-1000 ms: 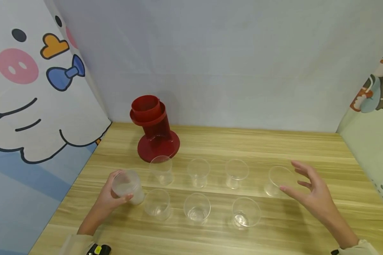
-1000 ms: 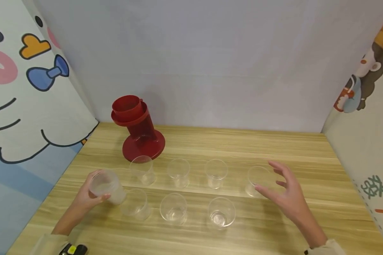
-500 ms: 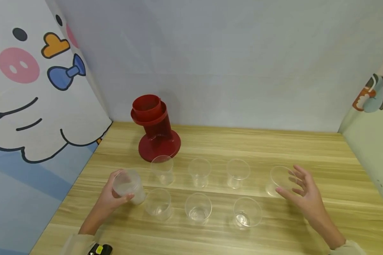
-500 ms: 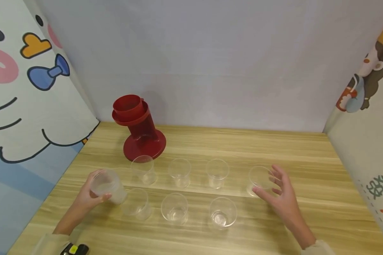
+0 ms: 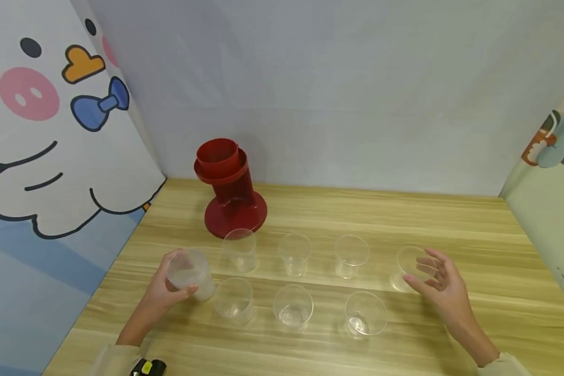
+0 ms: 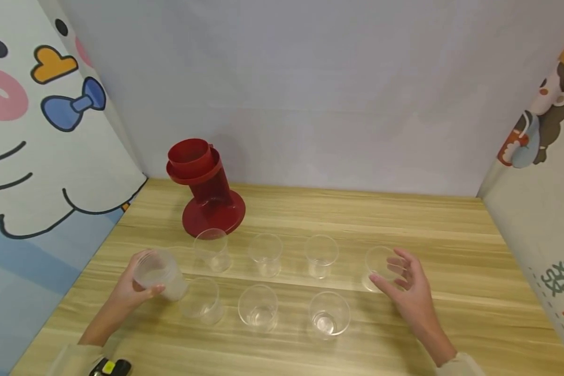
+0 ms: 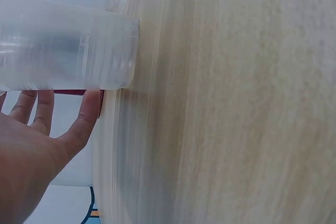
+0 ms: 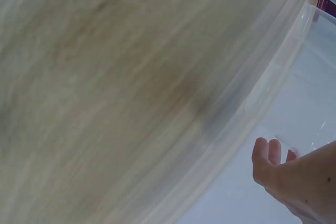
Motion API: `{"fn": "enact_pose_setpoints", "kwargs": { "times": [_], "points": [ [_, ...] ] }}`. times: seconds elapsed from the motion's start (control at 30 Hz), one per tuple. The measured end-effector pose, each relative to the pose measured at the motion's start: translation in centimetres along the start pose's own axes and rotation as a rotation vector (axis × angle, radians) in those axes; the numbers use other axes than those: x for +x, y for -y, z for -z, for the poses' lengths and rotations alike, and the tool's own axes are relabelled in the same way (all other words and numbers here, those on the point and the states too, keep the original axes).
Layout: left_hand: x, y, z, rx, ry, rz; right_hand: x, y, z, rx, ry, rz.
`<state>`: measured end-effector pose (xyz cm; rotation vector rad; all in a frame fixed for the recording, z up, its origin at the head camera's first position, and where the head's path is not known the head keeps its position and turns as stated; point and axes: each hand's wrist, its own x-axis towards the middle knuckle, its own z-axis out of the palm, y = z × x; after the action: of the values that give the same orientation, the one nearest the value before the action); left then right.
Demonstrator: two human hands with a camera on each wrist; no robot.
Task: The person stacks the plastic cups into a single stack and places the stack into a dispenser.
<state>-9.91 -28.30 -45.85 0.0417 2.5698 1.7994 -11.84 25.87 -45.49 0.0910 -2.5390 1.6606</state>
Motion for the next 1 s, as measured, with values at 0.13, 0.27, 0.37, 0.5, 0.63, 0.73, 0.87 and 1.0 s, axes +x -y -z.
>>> {"fn": "enact_pose_setpoints", "kwargs": {
  "times": [0.13,0.27,0.37,0.5,0.63,0.73,0.87,1.0],
  "points": [
    [0.0,0.0,-0.1,-0.002,-0.001,-0.003,0.0,-0.1,0.0,-0.004,-0.001,0.012],
    [0.0,0.1,0.0,0.014,0.0,0.006,-0.1,-0.1,0.0,-0.005,0.006,0.025],
    [0.0,0.2,0.0,0.03,0.0,0.009,-0.1,0.1,0.1,-0.006,0.007,0.037],
    [-0.1,0.3,0.1,0.038,-0.003,0.01,-0.1,0.4,0.3,-0.011,0.005,0.053],
    [0.0,0.2,0.1,0.028,-0.002,0.006,-0.2,0.7,0.5,0.001,-0.001,0.056],
    [-0.1,0.1,0.0,0.022,-0.001,0.004,-0.3,0.9,0.7,0.018,-0.003,0.057],
    [-0.1,0.1,0.1,0.021,0.002,-0.001,-0.4,1.3,0.9,0.027,0.001,0.076],
    [-0.1,0.1,0.1,0.02,0.0,-0.009,-0.6,1.8,1.0,0.032,0.001,0.094]
  ]
}}
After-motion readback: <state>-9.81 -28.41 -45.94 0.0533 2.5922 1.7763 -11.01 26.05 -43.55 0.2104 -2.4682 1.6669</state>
